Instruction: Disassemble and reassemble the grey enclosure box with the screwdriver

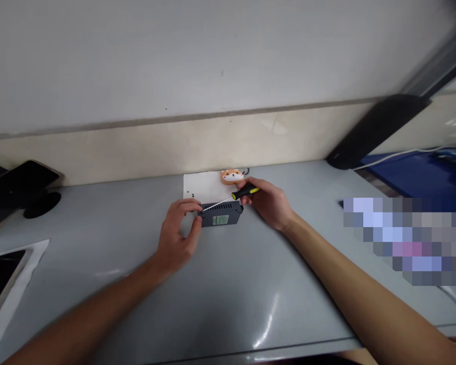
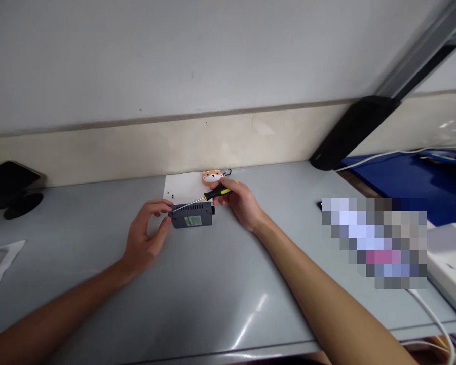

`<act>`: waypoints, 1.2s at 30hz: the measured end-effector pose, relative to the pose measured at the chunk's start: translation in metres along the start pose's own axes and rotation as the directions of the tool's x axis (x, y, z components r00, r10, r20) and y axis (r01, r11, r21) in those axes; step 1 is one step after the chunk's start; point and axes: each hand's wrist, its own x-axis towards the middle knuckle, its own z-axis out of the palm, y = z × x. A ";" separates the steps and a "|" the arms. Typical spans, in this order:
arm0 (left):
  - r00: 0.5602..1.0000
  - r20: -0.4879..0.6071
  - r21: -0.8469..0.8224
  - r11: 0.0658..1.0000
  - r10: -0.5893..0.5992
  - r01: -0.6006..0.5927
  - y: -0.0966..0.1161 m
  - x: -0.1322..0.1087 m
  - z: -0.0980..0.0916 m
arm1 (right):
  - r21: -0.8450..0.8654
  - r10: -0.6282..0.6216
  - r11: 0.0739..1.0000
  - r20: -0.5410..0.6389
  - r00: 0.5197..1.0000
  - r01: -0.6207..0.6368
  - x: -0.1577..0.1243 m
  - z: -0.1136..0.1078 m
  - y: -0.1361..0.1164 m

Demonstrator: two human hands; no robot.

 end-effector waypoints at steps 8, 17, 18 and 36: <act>0.999 0.002 0.014 0.999 -0.051 0.051 0.002 0.000 0.000 | -0.003 -0.037 0.999 -0.008 0.999 0.037 -0.001 0.001 -0.001; 0.998 0.017 0.026 0.998 -0.059 0.058 0.003 -0.001 0.001 | 0.021 0.031 0.999 -0.003 1.000 -0.031 -0.003 0.004 -0.002; 0.998 0.016 0.024 0.998 -0.056 0.055 0.003 -0.001 0.000 | 0.025 0.027 0.999 0.003 1.000 -0.027 -0.003 0.004 -0.001; 1.000 0.010 0.066 0.998 -0.014 0.013 0.003 0.000 0.002 | -0.004 -0.006 1.000 -0.005 1.000 0.006 -0.003 0.005 -0.002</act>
